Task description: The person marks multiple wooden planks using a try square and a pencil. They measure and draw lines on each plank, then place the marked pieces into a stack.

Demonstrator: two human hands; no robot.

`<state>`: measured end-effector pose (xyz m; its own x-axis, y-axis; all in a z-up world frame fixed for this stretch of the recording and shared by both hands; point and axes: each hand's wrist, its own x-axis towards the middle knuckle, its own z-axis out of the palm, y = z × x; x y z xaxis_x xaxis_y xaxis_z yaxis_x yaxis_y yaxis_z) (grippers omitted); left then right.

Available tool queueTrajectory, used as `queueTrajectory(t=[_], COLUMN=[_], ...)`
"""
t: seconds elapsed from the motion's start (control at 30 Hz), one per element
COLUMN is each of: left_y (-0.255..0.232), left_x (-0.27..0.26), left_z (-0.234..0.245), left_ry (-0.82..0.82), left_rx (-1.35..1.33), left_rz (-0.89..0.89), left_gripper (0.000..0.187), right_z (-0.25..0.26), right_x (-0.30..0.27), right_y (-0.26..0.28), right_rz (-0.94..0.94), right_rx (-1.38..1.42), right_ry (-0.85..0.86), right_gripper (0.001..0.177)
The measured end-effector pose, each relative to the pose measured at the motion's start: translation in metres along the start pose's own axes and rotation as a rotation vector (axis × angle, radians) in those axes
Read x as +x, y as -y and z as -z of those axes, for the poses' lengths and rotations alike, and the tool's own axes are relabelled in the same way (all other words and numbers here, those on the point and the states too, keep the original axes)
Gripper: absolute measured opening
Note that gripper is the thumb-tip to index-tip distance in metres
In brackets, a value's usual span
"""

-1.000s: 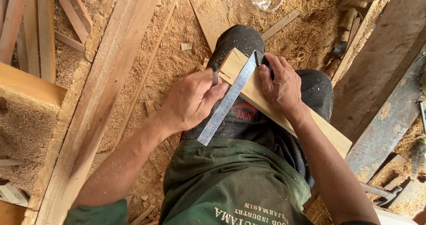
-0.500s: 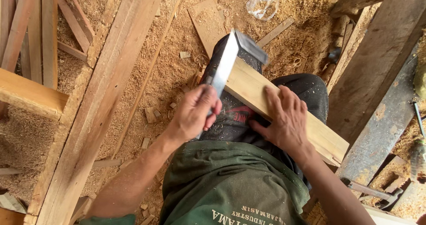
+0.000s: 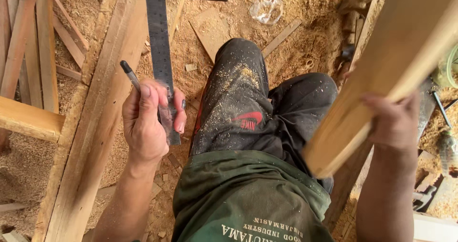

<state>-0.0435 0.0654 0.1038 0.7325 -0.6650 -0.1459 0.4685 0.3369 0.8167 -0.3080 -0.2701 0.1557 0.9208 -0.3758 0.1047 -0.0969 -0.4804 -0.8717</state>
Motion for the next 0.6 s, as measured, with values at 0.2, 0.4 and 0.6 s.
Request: queueTrajectory(t=[0.2,0.4,0.6], left_y=[0.016,0.051,0.080], left_x=[-0.005,-0.018,-0.032], left_z=[-0.006,-0.020,-0.016], left_ry=[0.144,0.161,0.108], left_rx=[-0.120,-0.011,0.007], left_rz=[0.039,0.356,0.593], left_gripper=[0.036,0.033,0.037], right_z=[-0.071,-0.172,-0.139], right_x=[-0.025,-0.075,-0.086], right_y=[0.012,-0.006,0.006], right_rz=[-0.296,-1.120,-0.828], right_rx=[1.060,1.471,0.935], right_ry=[-0.729,-0.795,-0.015], right_gripper=[0.038,0.029,0.029])
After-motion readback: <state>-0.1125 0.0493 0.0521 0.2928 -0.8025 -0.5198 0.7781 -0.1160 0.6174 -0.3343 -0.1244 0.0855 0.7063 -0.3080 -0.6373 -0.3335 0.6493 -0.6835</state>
